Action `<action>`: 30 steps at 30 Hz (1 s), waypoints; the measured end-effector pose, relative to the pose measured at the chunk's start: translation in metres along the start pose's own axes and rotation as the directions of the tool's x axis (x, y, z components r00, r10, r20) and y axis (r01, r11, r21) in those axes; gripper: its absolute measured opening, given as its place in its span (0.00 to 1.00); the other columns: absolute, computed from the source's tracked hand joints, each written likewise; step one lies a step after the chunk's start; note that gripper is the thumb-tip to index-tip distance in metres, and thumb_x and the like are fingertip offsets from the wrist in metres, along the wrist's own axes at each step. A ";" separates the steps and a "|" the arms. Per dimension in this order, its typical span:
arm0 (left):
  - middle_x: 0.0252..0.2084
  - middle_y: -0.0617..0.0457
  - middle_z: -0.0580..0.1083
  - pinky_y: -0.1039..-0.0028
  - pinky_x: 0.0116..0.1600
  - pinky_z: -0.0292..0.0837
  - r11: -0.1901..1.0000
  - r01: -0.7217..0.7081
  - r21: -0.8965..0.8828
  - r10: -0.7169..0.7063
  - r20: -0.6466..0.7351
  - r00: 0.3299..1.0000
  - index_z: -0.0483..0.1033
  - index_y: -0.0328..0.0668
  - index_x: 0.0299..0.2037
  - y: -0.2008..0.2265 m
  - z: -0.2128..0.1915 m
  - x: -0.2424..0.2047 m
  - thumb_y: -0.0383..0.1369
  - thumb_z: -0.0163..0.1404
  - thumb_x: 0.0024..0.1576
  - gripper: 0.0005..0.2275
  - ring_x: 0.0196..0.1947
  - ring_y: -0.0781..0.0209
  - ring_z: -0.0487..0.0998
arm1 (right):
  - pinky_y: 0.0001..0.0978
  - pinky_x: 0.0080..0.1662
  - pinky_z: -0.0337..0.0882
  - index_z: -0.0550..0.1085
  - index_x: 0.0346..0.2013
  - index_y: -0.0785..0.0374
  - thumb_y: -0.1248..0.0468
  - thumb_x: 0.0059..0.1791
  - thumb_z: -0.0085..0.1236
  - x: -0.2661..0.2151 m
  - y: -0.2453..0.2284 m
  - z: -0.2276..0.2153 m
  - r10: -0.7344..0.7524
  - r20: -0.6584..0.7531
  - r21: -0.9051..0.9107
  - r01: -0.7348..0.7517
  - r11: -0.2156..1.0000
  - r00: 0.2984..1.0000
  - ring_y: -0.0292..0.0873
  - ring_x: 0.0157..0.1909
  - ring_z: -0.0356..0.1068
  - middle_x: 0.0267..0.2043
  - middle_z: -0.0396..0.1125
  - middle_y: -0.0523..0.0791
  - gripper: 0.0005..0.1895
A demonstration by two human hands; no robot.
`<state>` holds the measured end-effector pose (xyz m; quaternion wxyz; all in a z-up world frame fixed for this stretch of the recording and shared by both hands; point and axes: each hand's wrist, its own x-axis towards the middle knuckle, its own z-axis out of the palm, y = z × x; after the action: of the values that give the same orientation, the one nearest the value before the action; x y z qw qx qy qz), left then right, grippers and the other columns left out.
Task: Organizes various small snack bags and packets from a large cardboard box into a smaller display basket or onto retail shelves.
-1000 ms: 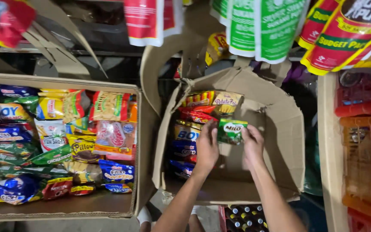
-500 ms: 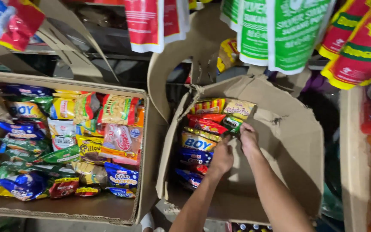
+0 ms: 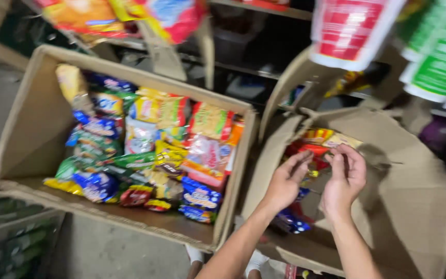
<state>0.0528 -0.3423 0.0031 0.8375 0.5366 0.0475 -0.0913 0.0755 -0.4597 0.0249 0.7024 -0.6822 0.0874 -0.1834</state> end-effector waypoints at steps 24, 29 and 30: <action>0.63 0.41 0.71 0.61 0.72 0.61 0.171 0.163 0.972 0.168 -0.192 0.967 0.73 0.37 0.59 0.138 -0.585 -0.177 0.20 0.52 0.47 0.26 0.68 0.41 0.66 | 0.43 0.57 0.69 0.69 0.56 0.64 0.59 0.41 0.74 -0.308 0.065 0.437 0.479 0.809 -0.586 0.406 0.701 0.341 0.54 0.56 0.69 0.54 0.70 0.54 0.33; 0.59 0.38 0.70 0.62 0.59 0.69 0.512 0.214 0.832 0.021 -0.262 0.965 0.67 0.34 0.61 0.121 -0.602 -0.178 0.34 0.64 0.47 0.31 0.56 0.44 0.72 | 0.34 0.52 0.75 0.77 0.49 0.65 0.63 0.43 0.68 -0.273 0.121 0.439 0.481 0.779 -0.587 0.201 0.784 0.403 0.44 0.48 0.77 0.46 0.77 0.49 0.21; 0.57 0.40 0.71 0.65 0.53 0.75 0.677 0.216 0.704 0.081 -0.363 0.928 0.64 0.33 0.63 0.128 -0.596 -0.178 0.38 0.65 0.47 0.34 0.49 0.50 0.77 | 0.33 0.49 0.77 0.79 0.47 0.66 0.65 0.43 0.66 -0.262 0.127 0.440 0.457 0.772 -0.527 0.043 0.849 0.442 0.43 0.45 0.79 0.43 0.79 0.47 0.18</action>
<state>-0.0848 0.2689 -0.1016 0.5238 0.8316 0.1818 -0.0329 0.0167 0.0466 -0.1111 0.4730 -0.8090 -0.1576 0.3114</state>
